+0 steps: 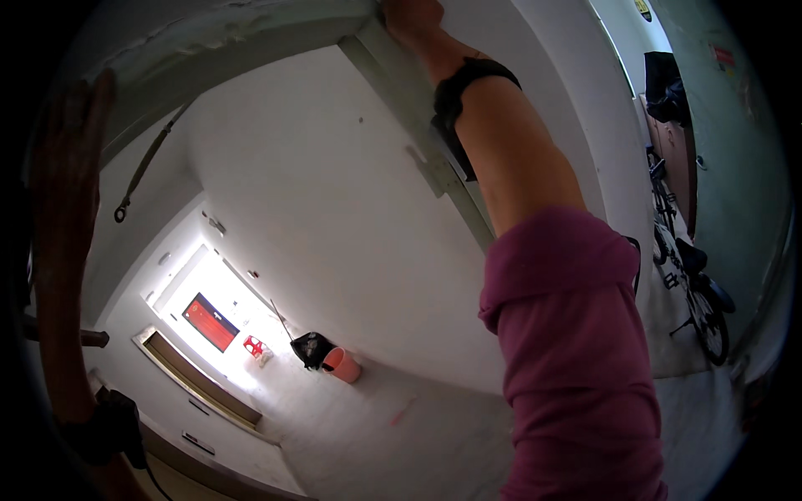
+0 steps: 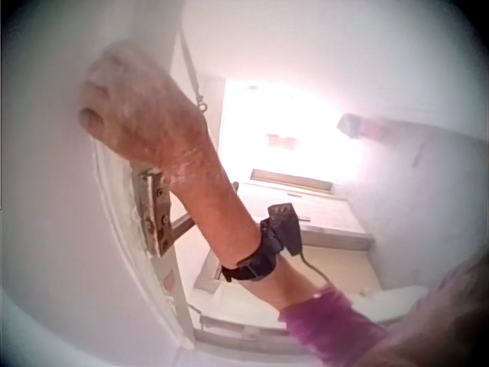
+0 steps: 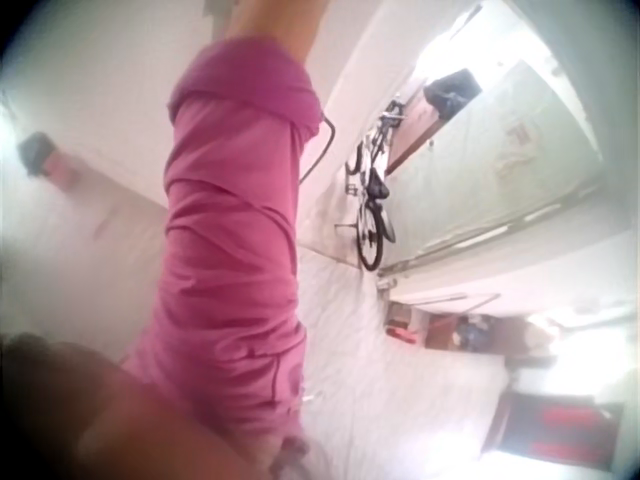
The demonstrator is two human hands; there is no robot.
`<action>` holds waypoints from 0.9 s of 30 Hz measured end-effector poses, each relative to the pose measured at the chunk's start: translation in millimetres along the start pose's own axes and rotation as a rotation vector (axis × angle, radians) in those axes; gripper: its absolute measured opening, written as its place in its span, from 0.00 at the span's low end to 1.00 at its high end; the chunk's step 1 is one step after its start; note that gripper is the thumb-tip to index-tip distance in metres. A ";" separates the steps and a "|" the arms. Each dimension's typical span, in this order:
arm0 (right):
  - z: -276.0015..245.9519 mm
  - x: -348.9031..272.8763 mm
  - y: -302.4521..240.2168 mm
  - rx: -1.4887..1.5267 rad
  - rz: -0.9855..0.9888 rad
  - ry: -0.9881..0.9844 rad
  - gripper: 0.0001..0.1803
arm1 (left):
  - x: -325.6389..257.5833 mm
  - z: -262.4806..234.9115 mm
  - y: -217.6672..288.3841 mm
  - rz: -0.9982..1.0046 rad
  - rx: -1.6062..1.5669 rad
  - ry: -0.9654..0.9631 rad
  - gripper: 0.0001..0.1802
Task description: Repairing or peeling a strip of material from the top part of a door frame in a hallway.
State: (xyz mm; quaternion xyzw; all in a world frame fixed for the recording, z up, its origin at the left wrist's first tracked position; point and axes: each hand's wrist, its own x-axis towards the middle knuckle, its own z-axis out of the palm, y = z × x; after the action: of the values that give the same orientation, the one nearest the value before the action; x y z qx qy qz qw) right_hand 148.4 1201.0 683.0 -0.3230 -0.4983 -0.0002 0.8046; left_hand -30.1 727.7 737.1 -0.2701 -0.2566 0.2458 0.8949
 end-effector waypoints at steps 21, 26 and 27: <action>-14.9 10.6 -20.1 -0.393 -0.184 -0.248 0.18 | 33.4 -12.5 -0.3 0.132 0.065 0.297 0.08; -12.1 -4.0 -2.3 -0.312 -0.190 -0.115 0.17 | 17.8 -17.0 6.5 0.005 -0.098 0.195 0.23; -12.0 -6.8 -5.7 -0.310 -0.160 -0.096 0.17 | 11.5 -11.7 3.3 0.001 -0.088 0.125 0.31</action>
State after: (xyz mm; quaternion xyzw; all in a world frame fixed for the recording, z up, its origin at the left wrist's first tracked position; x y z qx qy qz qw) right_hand 152.7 1188.1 676.9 -0.4021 -0.5542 -0.1253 0.7180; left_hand -15.6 732.6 730.4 -0.3243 -0.2107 0.2172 0.8963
